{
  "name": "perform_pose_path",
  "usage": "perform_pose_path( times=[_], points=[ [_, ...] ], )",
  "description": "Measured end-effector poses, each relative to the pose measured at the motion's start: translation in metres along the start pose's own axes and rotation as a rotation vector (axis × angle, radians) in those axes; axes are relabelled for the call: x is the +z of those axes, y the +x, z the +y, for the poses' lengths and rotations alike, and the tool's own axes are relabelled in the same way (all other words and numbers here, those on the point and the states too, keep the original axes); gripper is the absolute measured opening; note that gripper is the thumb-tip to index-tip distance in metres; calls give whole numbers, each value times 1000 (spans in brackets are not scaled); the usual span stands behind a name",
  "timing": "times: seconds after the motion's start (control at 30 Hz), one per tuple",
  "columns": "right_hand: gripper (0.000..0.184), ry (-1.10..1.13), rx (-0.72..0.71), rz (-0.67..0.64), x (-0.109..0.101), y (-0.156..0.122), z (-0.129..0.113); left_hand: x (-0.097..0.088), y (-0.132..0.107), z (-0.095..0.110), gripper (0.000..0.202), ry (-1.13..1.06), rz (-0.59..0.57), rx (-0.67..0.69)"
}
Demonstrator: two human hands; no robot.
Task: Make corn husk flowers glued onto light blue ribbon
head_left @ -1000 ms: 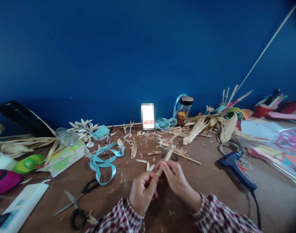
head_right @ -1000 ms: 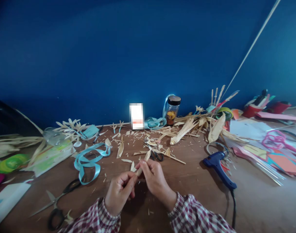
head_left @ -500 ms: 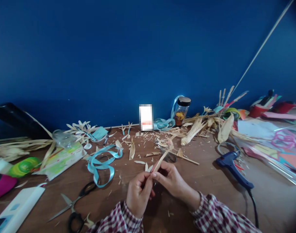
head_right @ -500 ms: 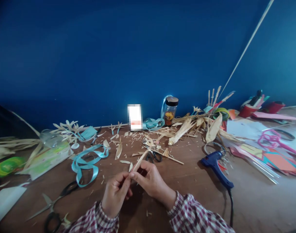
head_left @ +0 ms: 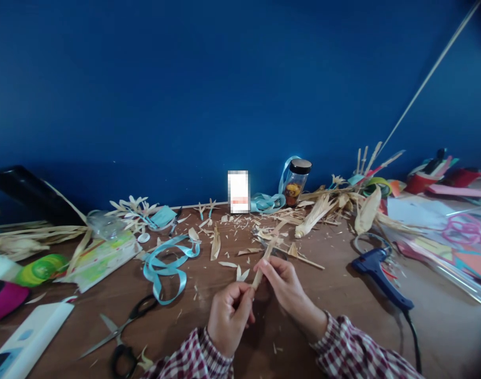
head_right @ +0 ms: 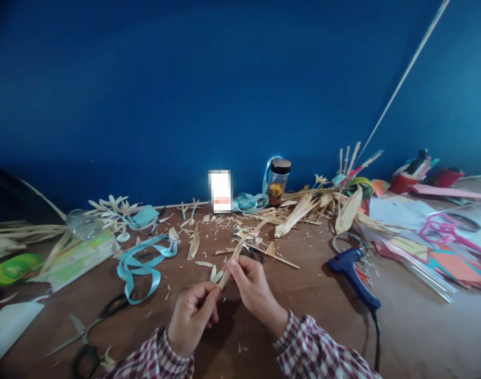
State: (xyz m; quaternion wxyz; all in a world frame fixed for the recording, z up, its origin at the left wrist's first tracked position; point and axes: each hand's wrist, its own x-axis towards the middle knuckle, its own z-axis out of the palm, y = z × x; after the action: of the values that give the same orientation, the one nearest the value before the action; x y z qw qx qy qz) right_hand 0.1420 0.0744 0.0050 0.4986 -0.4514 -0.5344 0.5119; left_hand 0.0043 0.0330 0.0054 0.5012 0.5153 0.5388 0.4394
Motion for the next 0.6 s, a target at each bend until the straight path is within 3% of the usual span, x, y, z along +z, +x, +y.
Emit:
perform_pose_path(
  times=[0.3, 0.37, 0.53, 0.6],
  points=[
    [35, 288, 88, 167, -9, 12, 2, 0, 0, -1, 32, 14, 40, 4],
    [37, 271, 83, 105, -10, 11, -2, -1, 1, -1, 31, -2, 76, -1],
    [28, 86, 8, -207, -3, 2, -10, -3, 4, 0, 29, -28, 99, -13],
    [26, 36, -4, -235, 0, -1, -10, -3, 4, -1, 28, -22, 84, -6]
  ],
)
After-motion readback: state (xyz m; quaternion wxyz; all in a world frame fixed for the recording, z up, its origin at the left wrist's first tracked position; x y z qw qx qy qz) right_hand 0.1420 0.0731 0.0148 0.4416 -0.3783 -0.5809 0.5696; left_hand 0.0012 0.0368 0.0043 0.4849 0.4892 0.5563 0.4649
